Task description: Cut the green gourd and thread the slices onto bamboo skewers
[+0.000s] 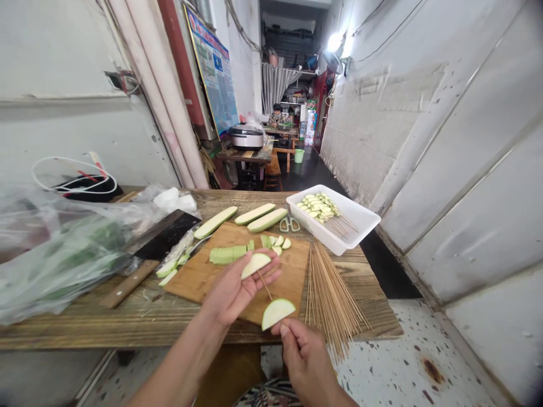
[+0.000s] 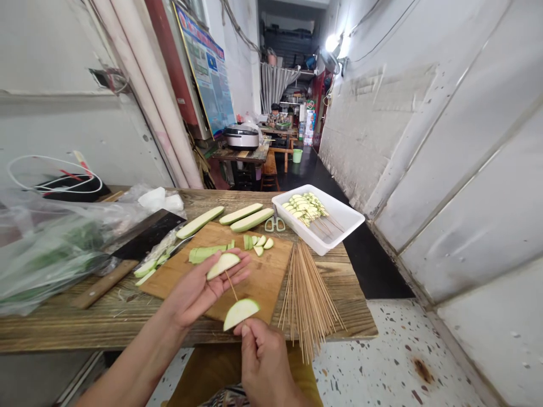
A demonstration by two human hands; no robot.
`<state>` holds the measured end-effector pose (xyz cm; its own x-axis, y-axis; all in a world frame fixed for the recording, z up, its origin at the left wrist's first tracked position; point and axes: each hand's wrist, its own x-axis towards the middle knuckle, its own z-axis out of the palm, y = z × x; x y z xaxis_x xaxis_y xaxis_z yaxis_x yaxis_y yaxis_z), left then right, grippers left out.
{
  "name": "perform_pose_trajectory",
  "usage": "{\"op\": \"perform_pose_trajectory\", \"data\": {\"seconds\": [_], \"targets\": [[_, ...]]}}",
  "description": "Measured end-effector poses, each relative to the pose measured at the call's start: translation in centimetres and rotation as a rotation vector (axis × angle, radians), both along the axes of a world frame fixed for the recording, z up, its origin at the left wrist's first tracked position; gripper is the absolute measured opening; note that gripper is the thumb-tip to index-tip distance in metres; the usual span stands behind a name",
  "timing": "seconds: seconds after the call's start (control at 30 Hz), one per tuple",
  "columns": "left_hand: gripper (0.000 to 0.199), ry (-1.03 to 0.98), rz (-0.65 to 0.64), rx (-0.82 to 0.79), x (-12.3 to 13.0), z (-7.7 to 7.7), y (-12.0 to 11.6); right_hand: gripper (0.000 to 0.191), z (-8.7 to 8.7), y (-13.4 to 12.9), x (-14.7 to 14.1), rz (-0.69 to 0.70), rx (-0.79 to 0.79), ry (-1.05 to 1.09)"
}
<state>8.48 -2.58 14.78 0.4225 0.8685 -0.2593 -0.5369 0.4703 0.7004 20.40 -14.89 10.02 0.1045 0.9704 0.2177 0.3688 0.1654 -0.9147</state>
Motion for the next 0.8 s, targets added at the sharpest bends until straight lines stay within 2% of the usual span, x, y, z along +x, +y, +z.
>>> {"op": "perform_pose_trajectory", "data": {"seconds": [0.13,0.43,0.6,0.8], "targets": [[0.037,-0.067,-0.011,-0.046,-0.29,0.34,-0.13,0.028,-0.01,0.19,0.21,0.029,0.035,0.013],[0.021,0.021,0.03,0.095,-0.27,0.11,-0.92,0.027,-0.16,0.13,0.2,0.028,0.056,-0.044],[0.021,0.0,0.004,0.075,-0.47,0.22,-0.82,0.026,0.21,-0.04,-0.1,0.034,0.066,-0.044],[0.022,0.027,0.07,0.05,-0.23,-0.2,-0.94,0.028,0.32,-0.22,-0.23,0.029,0.005,-0.049]]}}
